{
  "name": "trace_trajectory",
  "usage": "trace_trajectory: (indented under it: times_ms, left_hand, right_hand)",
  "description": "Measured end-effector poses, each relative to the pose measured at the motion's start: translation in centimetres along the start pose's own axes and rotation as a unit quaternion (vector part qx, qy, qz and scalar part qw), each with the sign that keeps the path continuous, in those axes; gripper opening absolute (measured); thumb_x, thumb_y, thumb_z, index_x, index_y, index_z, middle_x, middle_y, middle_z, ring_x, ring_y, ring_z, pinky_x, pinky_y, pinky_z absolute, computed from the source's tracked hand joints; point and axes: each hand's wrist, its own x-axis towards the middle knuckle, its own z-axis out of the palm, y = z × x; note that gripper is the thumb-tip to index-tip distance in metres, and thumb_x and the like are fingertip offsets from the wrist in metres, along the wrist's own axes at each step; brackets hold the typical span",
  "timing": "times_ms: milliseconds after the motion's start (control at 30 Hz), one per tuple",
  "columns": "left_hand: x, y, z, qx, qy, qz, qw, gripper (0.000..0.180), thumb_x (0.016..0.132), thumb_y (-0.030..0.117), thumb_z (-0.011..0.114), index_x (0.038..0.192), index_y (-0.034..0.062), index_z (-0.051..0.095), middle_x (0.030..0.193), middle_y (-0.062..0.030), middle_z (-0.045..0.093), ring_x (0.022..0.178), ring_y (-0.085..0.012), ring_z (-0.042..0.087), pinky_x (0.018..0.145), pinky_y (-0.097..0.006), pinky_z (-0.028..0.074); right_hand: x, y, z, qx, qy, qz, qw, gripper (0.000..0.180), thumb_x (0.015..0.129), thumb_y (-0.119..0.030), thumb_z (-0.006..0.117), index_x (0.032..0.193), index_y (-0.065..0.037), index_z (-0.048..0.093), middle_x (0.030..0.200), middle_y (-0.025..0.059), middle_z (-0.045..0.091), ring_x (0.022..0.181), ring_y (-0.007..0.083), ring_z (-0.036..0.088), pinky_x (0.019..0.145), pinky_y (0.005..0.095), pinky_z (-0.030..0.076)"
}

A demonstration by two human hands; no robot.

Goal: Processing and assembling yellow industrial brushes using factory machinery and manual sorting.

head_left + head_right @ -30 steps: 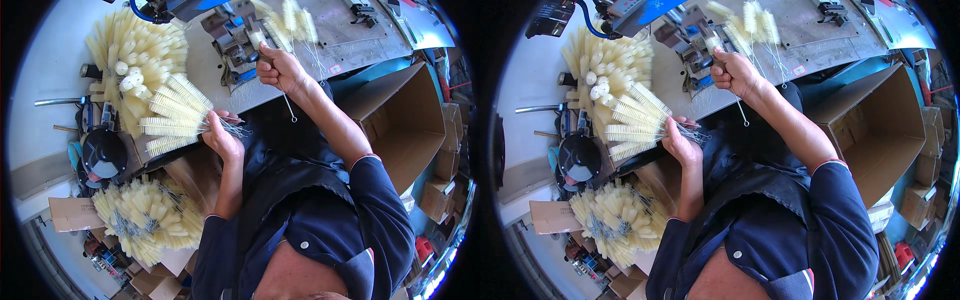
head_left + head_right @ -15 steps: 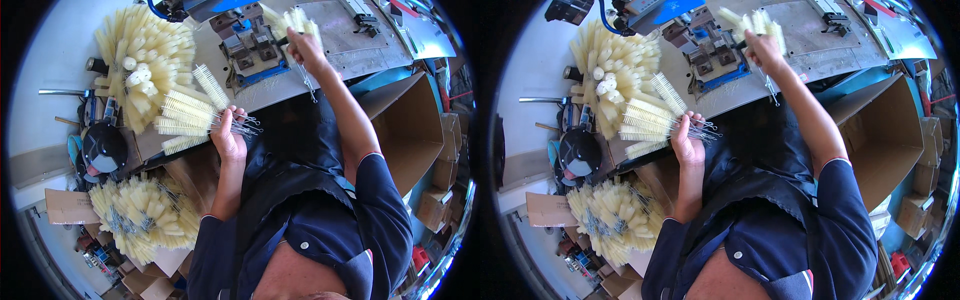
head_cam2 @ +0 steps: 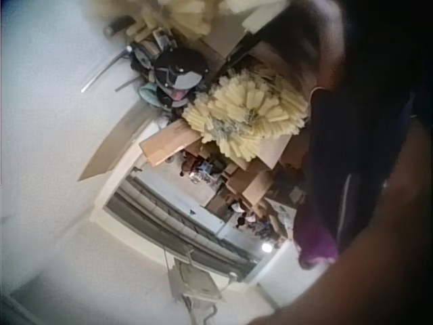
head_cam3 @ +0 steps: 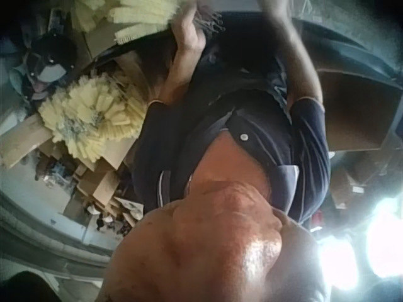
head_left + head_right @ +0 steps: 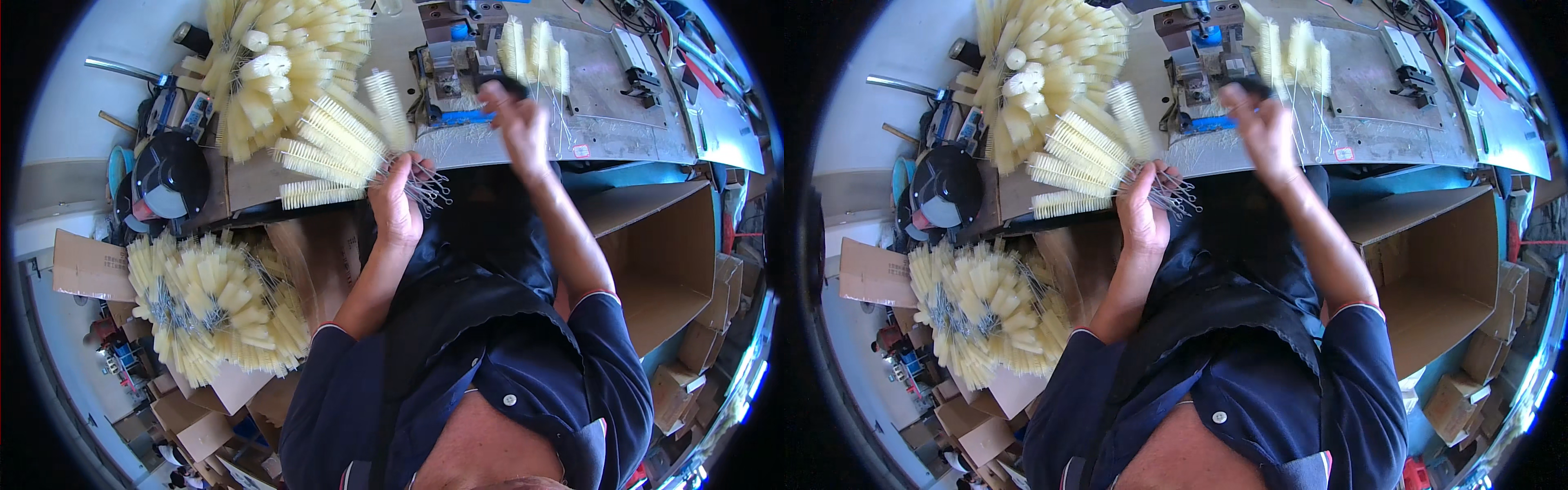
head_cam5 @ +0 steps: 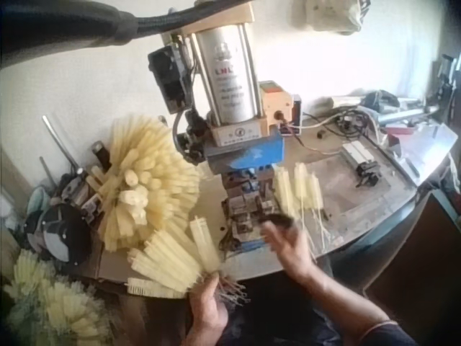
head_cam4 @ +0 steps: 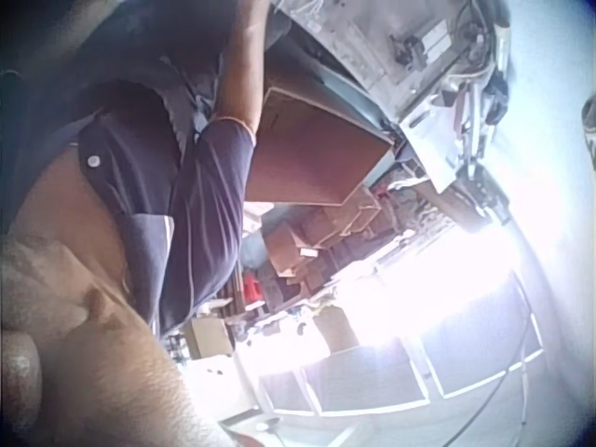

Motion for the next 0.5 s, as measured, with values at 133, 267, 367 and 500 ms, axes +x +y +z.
trace_trajectory:
  times_ms: [133,267,367,500]
  left_hand:
    - [-0.8,-0.9,0.4,0.037,-0.022,0.003,0.999,0.028,0.093,0.003,0.066,0.119,0.0043,0.059,0.102,-0.0079,0.068,0.092,-0.0212,0.067,0.088,-0.038,0.054]
    - [-1.9,-1.8,0.2,0.005,-0.009,-0.020,1.000,0.027,0.095,0.007,0.065,0.121,0.0019,0.059,0.105,-0.0082,0.066,0.088,-0.0186,0.068,0.078,-0.036,0.057]
    - [-2.3,-1.6,-0.7,0.012,0.013,-0.019,1.000,0.017,0.099,0.013,0.062,0.111,0.0020,0.059,0.096,-0.0090,0.066,0.084,-0.0219,0.070,0.074,-0.037,0.059]
    - [-2.8,-0.6,-1.4,0.004,0.144,0.086,0.986,0.014,0.100,0.015,0.060,0.102,0.0019,0.058,0.091,-0.0092,0.066,0.080,-0.0248,0.070,0.077,-0.039,0.058]
  right_hand:
    - [-4.2,-1.7,5.0,-0.096,-0.168,-0.003,0.981,0.055,0.088,-0.043,0.075,0.069,0.008,0.068,0.067,0.0255,0.065,0.060,0.0230,0.068,0.057,0.0426,0.050]
    - [-4.9,-2.4,7.2,-0.024,-0.123,0.050,0.991,0.056,0.094,-0.037,0.068,0.057,0.005,0.060,0.053,0.0138,0.060,0.049,0.0198,0.059,0.052,0.0398,0.048]
    - [-4.0,-2.0,6.8,0.169,-0.086,0.131,0.973,0.057,0.104,-0.032,0.056,0.055,-0.003,0.059,0.050,0.0038,0.055,0.049,0.0108,0.051,0.052,0.0303,0.042]
    - [-1.5,-0.9,5.0,0.302,0.001,0.154,0.941,0.053,0.105,-0.037,0.054,0.063,-0.004,0.052,0.053,0.0068,0.050,0.042,0.0144,0.044,0.041,0.0299,0.033]
